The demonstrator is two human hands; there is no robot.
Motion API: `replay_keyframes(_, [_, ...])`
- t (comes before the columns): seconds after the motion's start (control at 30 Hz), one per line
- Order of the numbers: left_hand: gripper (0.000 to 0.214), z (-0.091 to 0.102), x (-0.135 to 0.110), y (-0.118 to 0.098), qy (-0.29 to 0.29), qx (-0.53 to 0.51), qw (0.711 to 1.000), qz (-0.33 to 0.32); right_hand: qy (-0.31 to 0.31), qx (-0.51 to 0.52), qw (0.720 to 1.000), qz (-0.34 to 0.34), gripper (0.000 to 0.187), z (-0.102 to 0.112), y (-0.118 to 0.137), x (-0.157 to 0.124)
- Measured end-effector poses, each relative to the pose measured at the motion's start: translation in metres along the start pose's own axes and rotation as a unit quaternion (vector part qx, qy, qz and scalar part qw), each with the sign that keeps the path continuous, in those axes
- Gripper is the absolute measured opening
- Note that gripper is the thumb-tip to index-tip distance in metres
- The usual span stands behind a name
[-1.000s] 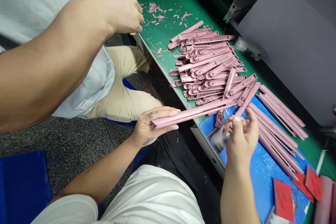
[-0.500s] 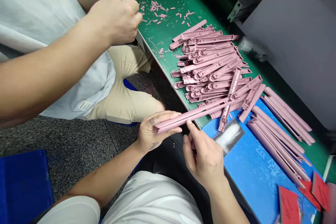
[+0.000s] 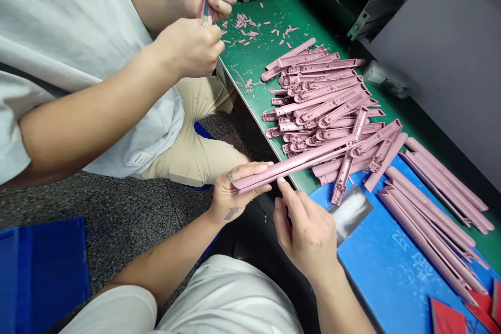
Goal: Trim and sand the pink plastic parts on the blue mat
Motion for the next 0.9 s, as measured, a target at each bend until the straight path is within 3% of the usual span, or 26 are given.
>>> replay_keyframes(0.37, [0.043,0.000,-0.003,0.025,-0.043,-0.066,0.990,0.117,0.028,-0.067,0.996,0.060,0.035,0.010,-0.007,0.010])
replay_keyframes(0.7, [0.042,0.007,-0.008,0.036,-0.064,-0.073,0.984,0.151,0.040,-0.108,0.991,0.069,0.033,0.016,-0.014,0.021])
replay_keyframes(0.9, [0.042,0.012,-0.008,0.039,-0.063,-0.072,0.984,0.150,0.043,-0.120,0.987,0.097,0.030,0.013,-0.005,0.029])
Point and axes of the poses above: each hand's wrist, its own x-axis towards the middle knuckle, its own z-axis out of the back of the hand, y = z × x, the point moved 9 cm from there along x, towards the middle knuckle, and after that the axes turned 2 degrees about -y, right-handed, at the moved point
